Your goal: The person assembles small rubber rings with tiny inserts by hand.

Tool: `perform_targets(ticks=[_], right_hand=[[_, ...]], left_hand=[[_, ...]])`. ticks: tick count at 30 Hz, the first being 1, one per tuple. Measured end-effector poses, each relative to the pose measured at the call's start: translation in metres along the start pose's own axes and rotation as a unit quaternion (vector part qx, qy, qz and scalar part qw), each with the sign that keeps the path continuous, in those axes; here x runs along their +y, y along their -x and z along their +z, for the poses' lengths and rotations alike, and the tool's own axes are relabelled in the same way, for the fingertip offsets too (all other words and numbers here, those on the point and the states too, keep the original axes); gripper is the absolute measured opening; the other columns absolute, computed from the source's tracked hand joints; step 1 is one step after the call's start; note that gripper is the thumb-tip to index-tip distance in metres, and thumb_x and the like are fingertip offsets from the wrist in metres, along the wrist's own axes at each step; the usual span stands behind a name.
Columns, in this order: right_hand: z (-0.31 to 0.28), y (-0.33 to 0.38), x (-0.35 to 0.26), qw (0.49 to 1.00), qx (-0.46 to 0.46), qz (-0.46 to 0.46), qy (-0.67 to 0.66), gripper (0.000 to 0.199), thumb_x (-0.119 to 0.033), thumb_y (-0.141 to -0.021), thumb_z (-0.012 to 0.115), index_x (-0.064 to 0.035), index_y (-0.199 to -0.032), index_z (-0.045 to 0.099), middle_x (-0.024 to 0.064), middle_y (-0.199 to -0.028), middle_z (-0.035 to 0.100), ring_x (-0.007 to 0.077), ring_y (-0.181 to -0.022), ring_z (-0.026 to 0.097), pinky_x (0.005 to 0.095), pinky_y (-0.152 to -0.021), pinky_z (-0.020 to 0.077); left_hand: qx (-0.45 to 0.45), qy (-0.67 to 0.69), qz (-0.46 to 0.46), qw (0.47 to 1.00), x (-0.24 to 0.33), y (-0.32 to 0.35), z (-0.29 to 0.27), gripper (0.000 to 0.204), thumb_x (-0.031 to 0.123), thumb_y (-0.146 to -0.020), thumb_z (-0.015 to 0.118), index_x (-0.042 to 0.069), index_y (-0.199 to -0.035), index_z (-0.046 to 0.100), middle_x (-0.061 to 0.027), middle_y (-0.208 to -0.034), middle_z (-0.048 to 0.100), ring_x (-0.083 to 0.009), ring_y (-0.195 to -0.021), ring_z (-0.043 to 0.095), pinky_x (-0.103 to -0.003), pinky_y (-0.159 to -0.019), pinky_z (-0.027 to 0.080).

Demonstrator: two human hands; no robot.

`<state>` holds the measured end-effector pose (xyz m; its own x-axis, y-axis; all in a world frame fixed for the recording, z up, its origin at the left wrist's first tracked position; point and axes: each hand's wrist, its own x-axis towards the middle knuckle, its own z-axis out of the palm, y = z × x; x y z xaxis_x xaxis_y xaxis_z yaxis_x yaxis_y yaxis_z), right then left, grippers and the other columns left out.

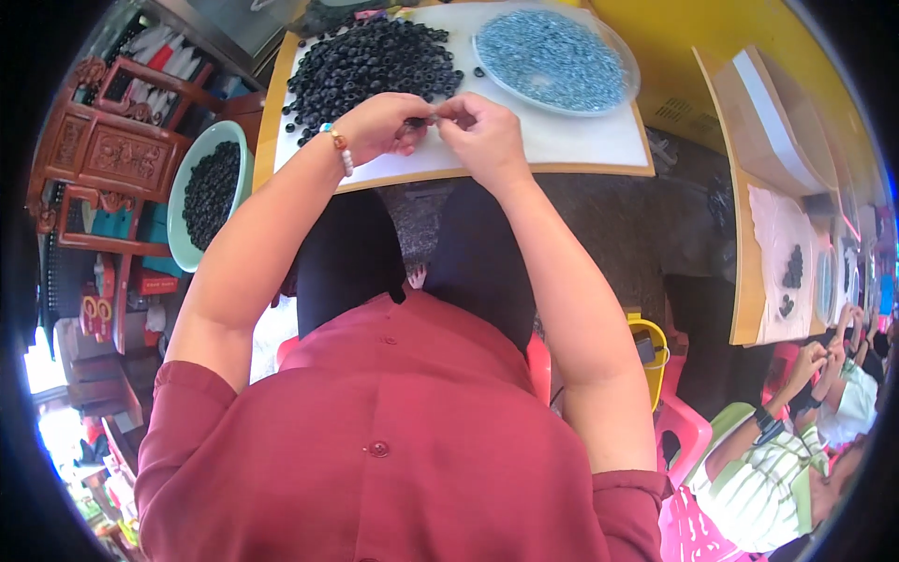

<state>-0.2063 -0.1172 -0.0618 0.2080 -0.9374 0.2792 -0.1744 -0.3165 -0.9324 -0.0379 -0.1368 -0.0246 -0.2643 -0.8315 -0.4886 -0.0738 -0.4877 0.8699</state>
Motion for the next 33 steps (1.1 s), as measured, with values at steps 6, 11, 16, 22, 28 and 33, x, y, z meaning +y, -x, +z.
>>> perform_targets(ticks=[6,11,16,22,28,33], right_hand=[[0.008,-0.004,0.002,0.996,0.073,0.044,0.014,0.014,-0.01,-0.076,0.065,-0.0007,-0.088,0.067,0.0045,-0.076,0.066,0.0067,-0.066,0.059,0.0225,-0.062,0.0475],[0.0,-0.011,-0.001,0.994,0.047,0.095,-0.017,0.013,-0.009,-0.079,0.064,0.0005,-0.088,0.066,0.0006,-0.076,0.064,0.0067,-0.066,0.055,0.0212,-0.062,0.0445],[0.011,-0.018,-0.014,0.989,0.033,0.136,-0.057,0.015,-0.01,-0.08,0.064,-0.0012,-0.092,0.065,0.0002,-0.08,0.062,0.0062,-0.069,0.05,0.0196,-0.063,0.0396],[0.001,-0.02,0.005,0.988,0.049,0.144,-0.005,0.016,-0.013,-0.082,0.061,-0.0011,-0.092,0.064,0.0003,-0.085,0.059,0.0093,-0.077,0.052,0.0218,-0.069,0.0411],[-0.027,-0.026,0.04,0.985,-0.02,0.135,-0.103,0.018,-0.006,-0.091,0.05,0.001,-0.106,0.054,0.0113,-0.102,0.06,0.0181,-0.095,0.058,0.0286,-0.084,0.0466],[-0.021,-0.03,0.036,0.983,-0.03,0.147,-0.108,0.014,-0.007,-0.091,0.048,-0.0007,-0.103,0.05,0.0107,-0.096,0.06,0.0173,-0.087,0.059,0.0275,-0.074,0.0482]], left_hand=[[0.014,-0.135,0.026,0.99,-0.003,-0.01,0.0,0.027,0.028,-0.09,0.055,0.005,-0.078,0.058,-0.0008,-0.063,0.05,-0.0096,-0.049,0.043,-0.026,-0.045,0.038],[0.104,-0.057,0.106,0.987,-0.013,-0.003,0.018,0.03,0.029,-0.089,0.056,0.0,-0.09,0.063,-0.005,-0.071,0.06,-0.0104,-0.05,0.05,-0.025,-0.045,0.043],[0.118,-0.002,0.195,0.974,-0.029,0.008,0.006,0.024,0.025,-0.085,0.058,0.003,-0.093,0.067,-0.0071,-0.078,0.065,-0.0146,-0.058,0.059,-0.028,-0.054,0.049],[0.258,-0.07,0.295,0.917,-0.043,-0.009,0.023,0.018,0.019,-0.078,0.058,0.002,-0.079,0.063,-0.0225,-0.083,0.063,-0.0381,-0.083,0.061,-0.043,-0.075,0.048],[0.234,-0.071,0.262,0.934,-0.045,-0.018,0.029,0.021,0.018,-0.08,0.051,0.0,-0.079,0.062,-0.0237,-0.083,0.062,-0.0405,-0.083,0.06,-0.046,-0.074,0.047],[0.231,-0.093,0.18,0.951,-0.038,-0.019,0.03,0.017,0.012,-0.071,0.058,0.001,-0.077,0.07,-0.0221,-0.084,0.066,-0.0323,-0.081,0.066,-0.038,-0.07,0.054]])
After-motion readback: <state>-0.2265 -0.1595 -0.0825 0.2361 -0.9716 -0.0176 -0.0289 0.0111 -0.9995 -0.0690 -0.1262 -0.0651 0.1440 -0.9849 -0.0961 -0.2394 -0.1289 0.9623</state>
